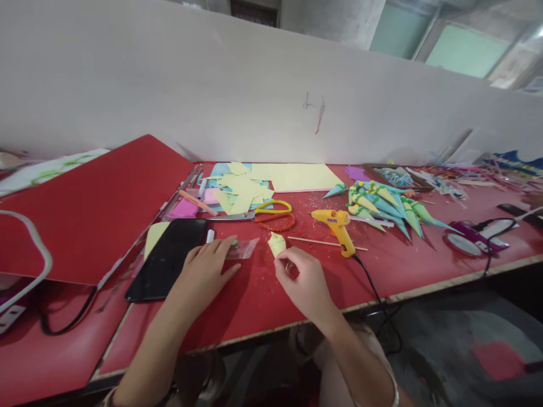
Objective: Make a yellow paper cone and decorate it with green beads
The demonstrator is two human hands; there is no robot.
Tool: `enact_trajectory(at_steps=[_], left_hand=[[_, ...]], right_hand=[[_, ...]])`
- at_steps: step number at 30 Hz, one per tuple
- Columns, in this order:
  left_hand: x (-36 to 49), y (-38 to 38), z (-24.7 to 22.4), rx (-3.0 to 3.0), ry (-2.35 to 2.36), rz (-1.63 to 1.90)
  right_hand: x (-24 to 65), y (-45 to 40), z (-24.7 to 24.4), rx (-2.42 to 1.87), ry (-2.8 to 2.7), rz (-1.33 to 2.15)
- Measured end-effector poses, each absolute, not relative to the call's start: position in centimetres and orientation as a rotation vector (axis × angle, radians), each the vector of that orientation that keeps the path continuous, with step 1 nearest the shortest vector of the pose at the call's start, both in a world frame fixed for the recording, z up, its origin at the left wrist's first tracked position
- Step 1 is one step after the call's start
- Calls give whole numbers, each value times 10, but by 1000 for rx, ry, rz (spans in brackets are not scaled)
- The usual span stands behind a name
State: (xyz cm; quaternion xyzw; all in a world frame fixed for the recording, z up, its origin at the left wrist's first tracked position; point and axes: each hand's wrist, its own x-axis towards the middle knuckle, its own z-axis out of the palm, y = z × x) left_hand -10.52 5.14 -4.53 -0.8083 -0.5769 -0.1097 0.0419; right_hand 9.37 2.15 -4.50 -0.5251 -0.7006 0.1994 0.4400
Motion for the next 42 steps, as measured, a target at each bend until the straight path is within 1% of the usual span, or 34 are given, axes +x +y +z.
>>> enact_trajectory(at_steps=[4, 10, 16, 22, 28, 33, 36, 42], left_hand=[[-100, 51, -33, -2549, -1624, -320], [-89, 42, -23, -2414, -1200, -676], [-82, 37, -18, -2304, -949, -804], [-81, 35, -19, -2293, -898, -774], [-78, 34, -21, -2374, -952, -741], [-76, 35, -23, -2436, -1010, -764], [-74, 34, -25, -2436, -1045, -785], [-71, 31, -23, -2520, -1025, -853]], right_hand=[[90, 21, -47, -1273, -1773, 526], [84, 15, -43, -976, -1632, 584], [82, 9, -41, -843, -1643, 595], [85, 11, -42, -858, -1641, 544], [88, 12, -38, -942, -1810, 514], [87, 7, -36, -1079, -1988, 440], [86, 8, -37, -1151, -1995, 395], [89, 10, -39, -1045, -1901, 439]])
